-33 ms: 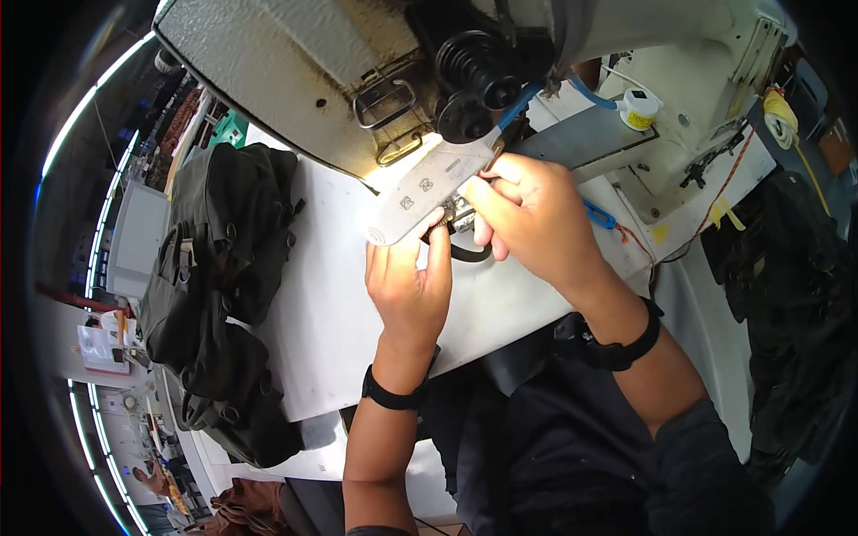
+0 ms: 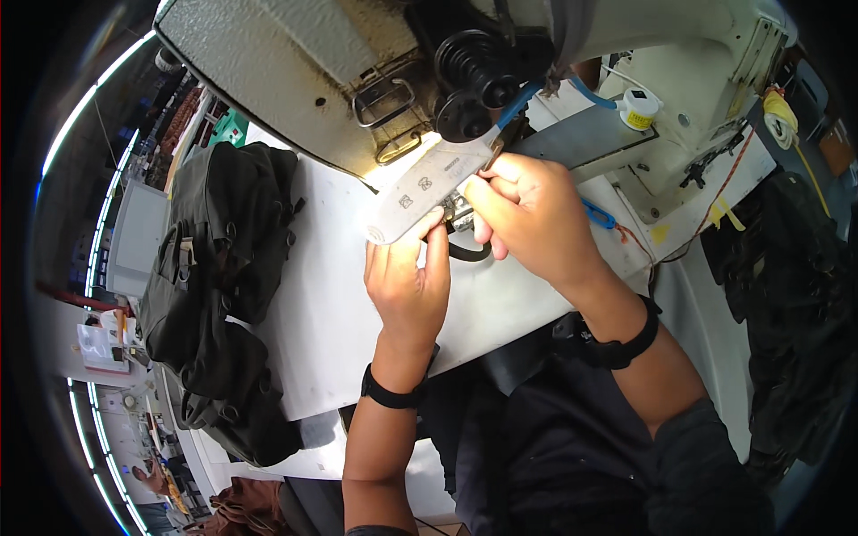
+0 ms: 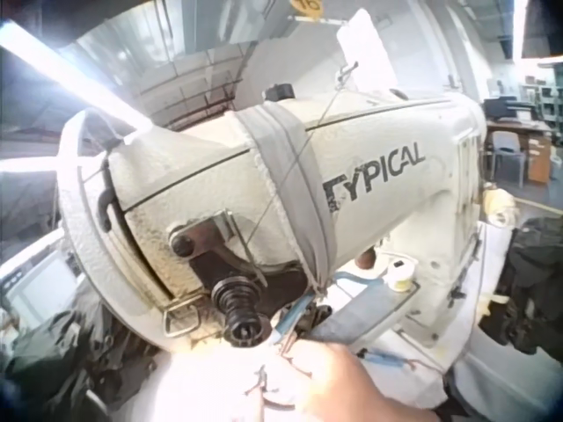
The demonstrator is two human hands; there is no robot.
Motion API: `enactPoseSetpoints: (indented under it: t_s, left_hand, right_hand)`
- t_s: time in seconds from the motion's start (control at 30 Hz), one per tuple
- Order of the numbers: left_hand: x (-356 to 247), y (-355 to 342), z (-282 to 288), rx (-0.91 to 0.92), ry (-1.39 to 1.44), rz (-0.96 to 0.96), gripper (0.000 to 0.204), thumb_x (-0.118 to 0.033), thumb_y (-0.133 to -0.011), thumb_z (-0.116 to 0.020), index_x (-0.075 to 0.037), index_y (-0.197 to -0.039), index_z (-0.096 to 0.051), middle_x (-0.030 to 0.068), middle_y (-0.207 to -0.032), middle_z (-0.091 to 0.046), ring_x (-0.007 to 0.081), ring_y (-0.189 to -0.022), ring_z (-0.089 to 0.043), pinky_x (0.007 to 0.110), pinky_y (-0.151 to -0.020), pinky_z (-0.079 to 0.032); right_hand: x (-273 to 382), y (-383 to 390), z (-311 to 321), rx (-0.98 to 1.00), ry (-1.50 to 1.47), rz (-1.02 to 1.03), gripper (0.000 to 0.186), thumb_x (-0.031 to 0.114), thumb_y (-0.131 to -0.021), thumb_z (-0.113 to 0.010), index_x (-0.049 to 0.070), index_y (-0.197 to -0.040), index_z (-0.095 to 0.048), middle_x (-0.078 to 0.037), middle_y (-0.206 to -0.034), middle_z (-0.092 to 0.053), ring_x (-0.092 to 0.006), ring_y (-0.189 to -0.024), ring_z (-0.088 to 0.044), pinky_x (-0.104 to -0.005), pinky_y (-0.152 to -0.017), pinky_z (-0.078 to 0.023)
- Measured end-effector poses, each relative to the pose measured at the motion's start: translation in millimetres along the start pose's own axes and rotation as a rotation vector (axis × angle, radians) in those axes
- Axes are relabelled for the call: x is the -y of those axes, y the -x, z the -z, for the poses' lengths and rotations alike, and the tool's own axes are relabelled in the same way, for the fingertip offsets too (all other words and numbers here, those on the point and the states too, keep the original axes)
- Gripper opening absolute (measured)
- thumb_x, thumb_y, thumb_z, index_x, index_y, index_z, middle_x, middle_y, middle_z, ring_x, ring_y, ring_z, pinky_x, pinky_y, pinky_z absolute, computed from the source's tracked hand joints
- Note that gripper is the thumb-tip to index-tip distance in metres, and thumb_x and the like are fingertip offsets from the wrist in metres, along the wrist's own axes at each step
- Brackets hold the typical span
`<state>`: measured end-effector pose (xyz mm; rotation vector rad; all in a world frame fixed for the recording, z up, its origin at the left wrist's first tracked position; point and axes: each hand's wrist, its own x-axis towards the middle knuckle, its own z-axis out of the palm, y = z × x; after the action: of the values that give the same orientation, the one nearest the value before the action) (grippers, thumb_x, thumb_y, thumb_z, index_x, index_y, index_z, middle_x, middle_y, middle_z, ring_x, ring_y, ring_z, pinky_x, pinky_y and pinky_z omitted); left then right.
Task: The person sews a green canvas bag using an industrial sewing machine. They align the zipper and fabric, guide the bag under the needle, and stitch along the edges. The person also attaches a metal ring to the bag and trims excess thread with scissors.
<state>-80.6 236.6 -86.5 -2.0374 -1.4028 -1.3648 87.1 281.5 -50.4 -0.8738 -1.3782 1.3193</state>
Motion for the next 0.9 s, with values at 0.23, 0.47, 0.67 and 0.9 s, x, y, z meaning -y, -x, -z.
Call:
enactPoseSetpoints:
  t_s: [0.23, 0.47, 0.67, 0.9]
  left_hand:
    - [4.3, -9.4, 9.6, 0.06, 0.0, -0.107, 0.02, 0.01, -0.084, -0.079, -0.001, -0.1, -0.075, 0.0133, -0.103, -0.08, 0.0283, -0.097, -0.076, 0.037, -0.09, -0.059]
    - [4.9, -12.4, 7.8, 0.028, -0.004, -0.094, 0.02, 0.011, -0.083, -0.079, -0.001, -0.099, -0.076, 0.0134, -0.102, -0.08, 0.0282, -0.094, -0.077, 0.037, -0.088, -0.059]
    - [9.0, -9.6, 6.9, 0.047, 0.02, -0.077, 0.019, 0.011, -0.084, -0.078, 0.001, -0.099, -0.075, 0.0144, -0.103, -0.08, 0.0271, -0.095, -0.076, 0.035, -0.086, -0.059]
    - [8.6, -2.0, -12.1, 0.013, 0.122, 0.032, 0.023, 0.012, -0.085, -0.074, 0.0, -0.105, -0.069, 0.0169, -0.109, -0.075, 0.0262, -0.097, -0.073, 0.033, -0.081, -0.059]
  right_hand:
    - [-7.4, 0.7, -3.1, -0.026, 0.042, 0.05, 0.029, 0.017, -0.103, -0.064, 0.0, -0.081, -0.061, -0.005, -0.059, -0.063, -0.0098, -0.045, -0.056, -0.0285, -0.043, -0.046]
    - [-3.5, 0.7, -1.9, 0.001, 0.055, 0.023, 0.029, 0.018, -0.103, -0.065, -0.001, -0.081, -0.061, -0.005, -0.058, -0.063, -0.0095, -0.044, -0.056, -0.0287, -0.042, -0.046]
    - [-4.5, 0.0, -1.9, -0.002, 0.061, 0.028, 0.027, 0.017, -0.103, -0.065, -0.001, -0.084, -0.064, -0.005, -0.058, -0.062, -0.0087, -0.044, -0.056, -0.028, -0.043, -0.046]
    - [0.6, 12.4, 25.9, 0.013, 0.077, 0.066, 0.024, 0.02, -0.105, -0.067, -0.002, -0.108, -0.074, -0.002, -0.065, -0.065, -0.0052, -0.05, -0.056, -0.023, -0.047, -0.044]
